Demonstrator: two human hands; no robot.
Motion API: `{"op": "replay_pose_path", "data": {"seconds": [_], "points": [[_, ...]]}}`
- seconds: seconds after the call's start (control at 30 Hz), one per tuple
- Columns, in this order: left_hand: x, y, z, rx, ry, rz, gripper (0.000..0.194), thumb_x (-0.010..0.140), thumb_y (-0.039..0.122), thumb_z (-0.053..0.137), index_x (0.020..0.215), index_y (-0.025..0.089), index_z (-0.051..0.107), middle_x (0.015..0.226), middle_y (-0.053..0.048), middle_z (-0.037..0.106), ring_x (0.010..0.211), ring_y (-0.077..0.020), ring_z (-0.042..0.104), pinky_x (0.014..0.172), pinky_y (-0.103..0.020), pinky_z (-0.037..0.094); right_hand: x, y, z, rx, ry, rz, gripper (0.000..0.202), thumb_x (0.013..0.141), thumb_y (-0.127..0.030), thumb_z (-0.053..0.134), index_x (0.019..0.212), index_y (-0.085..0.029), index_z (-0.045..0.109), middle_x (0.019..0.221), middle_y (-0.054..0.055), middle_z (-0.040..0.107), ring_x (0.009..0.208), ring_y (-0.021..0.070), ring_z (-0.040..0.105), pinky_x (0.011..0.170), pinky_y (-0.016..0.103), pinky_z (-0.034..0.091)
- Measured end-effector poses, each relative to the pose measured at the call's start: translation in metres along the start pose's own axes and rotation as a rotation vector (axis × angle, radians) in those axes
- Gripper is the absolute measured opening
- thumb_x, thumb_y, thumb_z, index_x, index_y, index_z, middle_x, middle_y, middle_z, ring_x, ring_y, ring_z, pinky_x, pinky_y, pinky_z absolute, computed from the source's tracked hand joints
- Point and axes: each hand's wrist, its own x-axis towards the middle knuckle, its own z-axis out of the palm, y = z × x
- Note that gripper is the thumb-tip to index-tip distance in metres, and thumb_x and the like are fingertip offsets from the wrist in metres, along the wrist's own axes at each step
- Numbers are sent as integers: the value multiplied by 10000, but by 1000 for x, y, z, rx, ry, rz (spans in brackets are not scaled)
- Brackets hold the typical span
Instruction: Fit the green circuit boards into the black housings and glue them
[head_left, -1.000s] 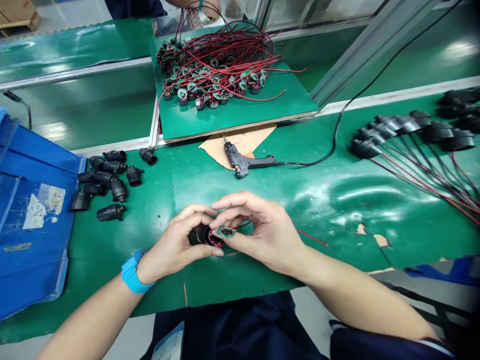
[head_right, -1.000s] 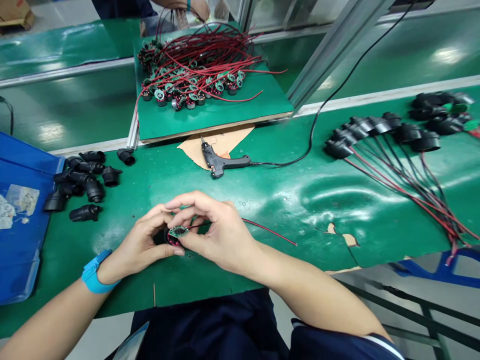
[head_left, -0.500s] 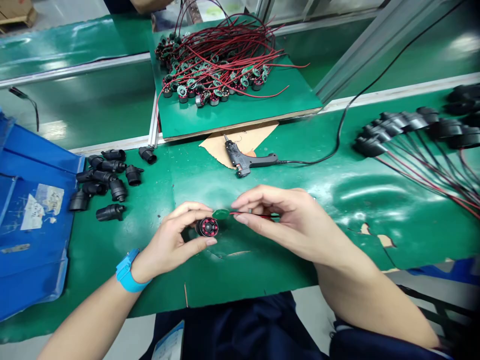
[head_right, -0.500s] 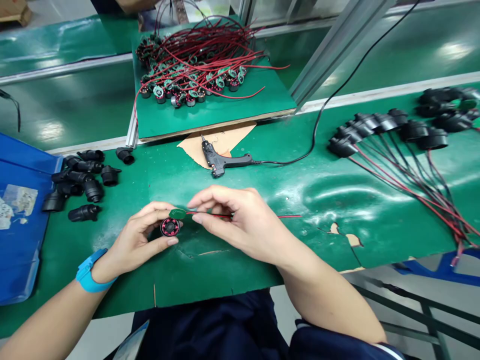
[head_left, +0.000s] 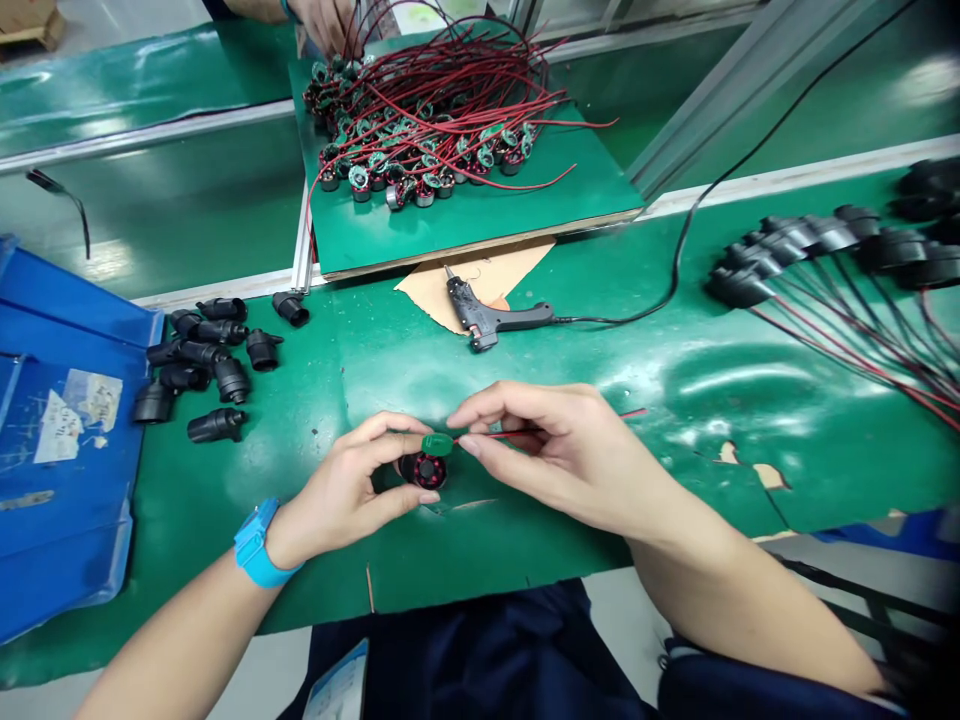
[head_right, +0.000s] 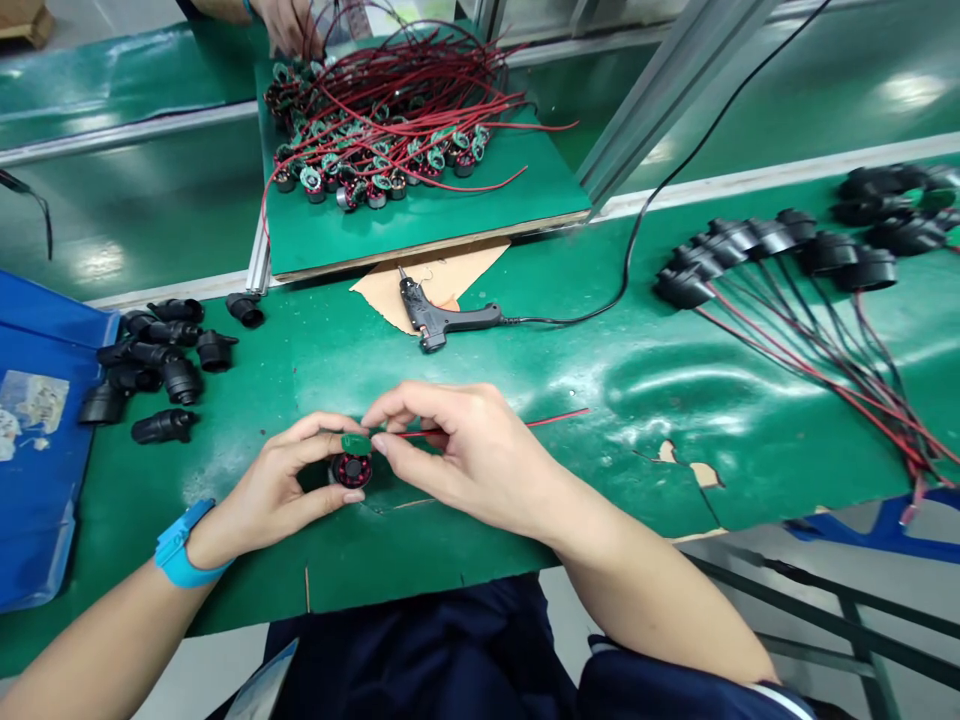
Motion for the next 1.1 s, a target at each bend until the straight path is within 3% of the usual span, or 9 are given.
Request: {"op": "replay_pose_path", "data": {"seconds": [0.13, 0.23, 0.4, 0.57, 0.67, 0.73, 0.83, 0.97, 1.1], "points": [[-3, -1, -1, -36, 61, 12, 385, 889, 308, 771, 1259, 257, 681, 1260, -89, 651, 1141, -221, 672, 995, -348, 567, 2, 3, -2, -50, -86, 43, 131, 946, -253, 640, 1031, -184, 713, 737, -23, 683, 595, 84, 572, 534, 203, 441], [-1, -4, -2, -10, 71, 39, 391, 908, 317, 750, 1285, 268, 659, 1309, -97, 673, 1194, -246, 674, 1031, -397, 556, 2, 6, -1, -55, -159, 32, 221, 951, -245, 627, 1162, -205, 681, 804, -17, 693, 628, 96, 589, 548, 215, 443], [7, -11, 0, 329, -71, 76, 326, 991, 329, 631, 1308, 252, 612, 1369, -106, 688, 1394, -340, 546, 1202, -649, 307, 8, 17, 6, -83, -250, 40, 337, 930, -165, 604, 1261, -222, 629, 828, -30, 636, 655, 96, 568, 599, 228, 449], [5, -9, 3, 282, -65, 100, 339, 1030, 312, 551, 1353, 217, 508, 1337, -137, 680, 1215, -260, 661, 1064, -463, 513, 13, 21, 9, 197, -279, 112, 266, 937, -206, 621, 1203, -209, 624, 784, -50, 555, 611, 80, 484, 550, 220, 410], [2, -4, 3, 249, -39, 113, 321, 1040, 254, 499, 1354, 194, 464, 1324, -159, 626, 1230, -249, 623, 1012, -402, 550, 13, 20, 12, 292, -267, 128, 261, 934, -194, 626, 1195, -197, 616, 804, -43, 552, 650, 83, 498, 579, 224, 428], [-1, -1, 3, 214, -14, 128, 342, 1029, 215, 485, 1365, 186, 426, 1236, -143, 618, 1122, -217, 648, 954, -361, 572, 12, 19, 15, 336, -257, 135, 269, 931, -200, 643, 1198, -193, 610, 835, -34, 566, 699, 90, 532, 620, 228, 457], [-3, 0, 5, 212, 123, 131, 391, 973, 246, 589, 1318, 201, 411, 1004, -57, 619, 819, -163, 650, 731, -283, 584, 11, 19, 18, 415, -228, 144, 244, 941, -228, 656, 1177, -190, 604, 889, -15, 603, 783, 99, 580, 698, 235, 501], [-3, -2, 9, 238, 389, 236, 467, 893, 368, 754, 1242, 235, 472, 873, 13, 619, 686, -124, 631, 626, -230, 540, 7, 16, 21, 457, -146, 162, 149, 955, -265, 661, 1070, -182, 618, 852, -14, 623, 762, 87, 595, 694, 212, 507], [-3, -5, 11, 246, 451, 333, 369, 905, 335, 754, 1189, 240, 539, 784, 31, 651, 613, -110, 648, 575, -209, 526, 3, 9, 25, 518, -134, 163, 181, 931, -280, 703, 1034, -172, 601, 786, -9, 664, 709, 96, 634, 657, 215, 523]]}}
